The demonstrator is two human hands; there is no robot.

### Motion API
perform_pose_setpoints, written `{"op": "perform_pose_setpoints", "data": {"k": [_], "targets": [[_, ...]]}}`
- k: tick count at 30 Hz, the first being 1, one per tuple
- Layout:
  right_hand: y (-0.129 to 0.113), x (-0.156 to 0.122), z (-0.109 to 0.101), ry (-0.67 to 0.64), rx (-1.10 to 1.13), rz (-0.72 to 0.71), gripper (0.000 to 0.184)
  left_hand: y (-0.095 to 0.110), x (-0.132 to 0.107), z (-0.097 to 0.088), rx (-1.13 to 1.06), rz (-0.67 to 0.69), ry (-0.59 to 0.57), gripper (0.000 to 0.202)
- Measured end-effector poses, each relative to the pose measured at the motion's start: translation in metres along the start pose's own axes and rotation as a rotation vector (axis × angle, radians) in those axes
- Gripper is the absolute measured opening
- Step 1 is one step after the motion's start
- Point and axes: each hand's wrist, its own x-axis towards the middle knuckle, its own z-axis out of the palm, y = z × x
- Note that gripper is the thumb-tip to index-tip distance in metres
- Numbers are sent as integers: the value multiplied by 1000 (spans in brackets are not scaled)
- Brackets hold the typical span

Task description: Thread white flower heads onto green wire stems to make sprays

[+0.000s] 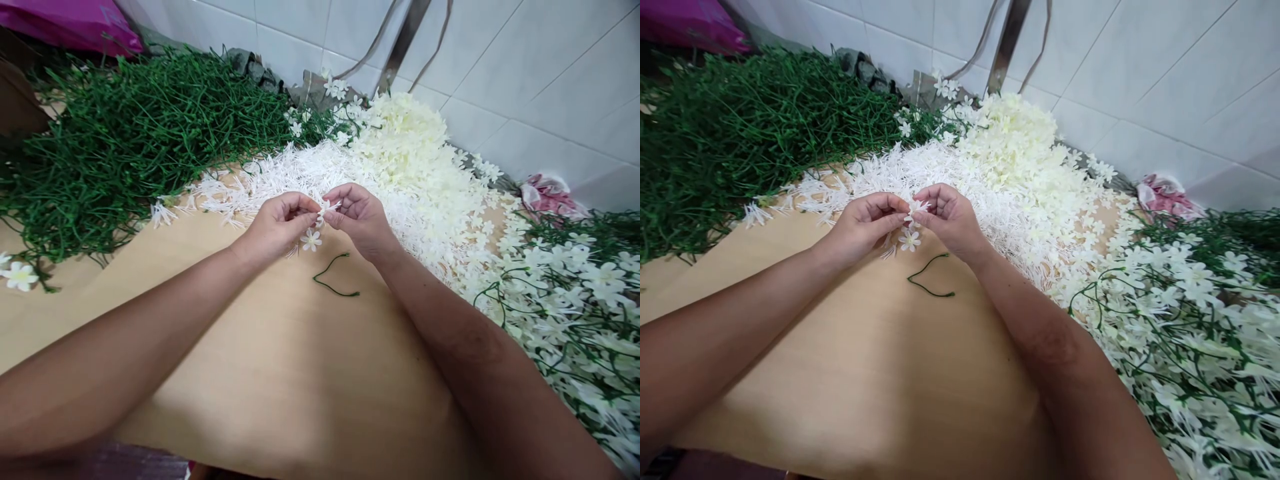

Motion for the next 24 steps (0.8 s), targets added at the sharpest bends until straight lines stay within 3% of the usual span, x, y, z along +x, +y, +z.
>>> {"op": "perform_pose_setpoints", "data": {"k": [6,13,19,24], "targets": [[-2,1,2,-39,20,26,47,-3,3,-1,65,41,11,17],[-13,4,-12,-51,64,117,46,-5,10,-9,124,95,85,12],[-13,1,-8,-127,44,122,48,-4,4,-6,92,-2,-58,18],[-8,-1,1,-124,-43,38,40,-2,4,-4,140,9,-29,18]]}}
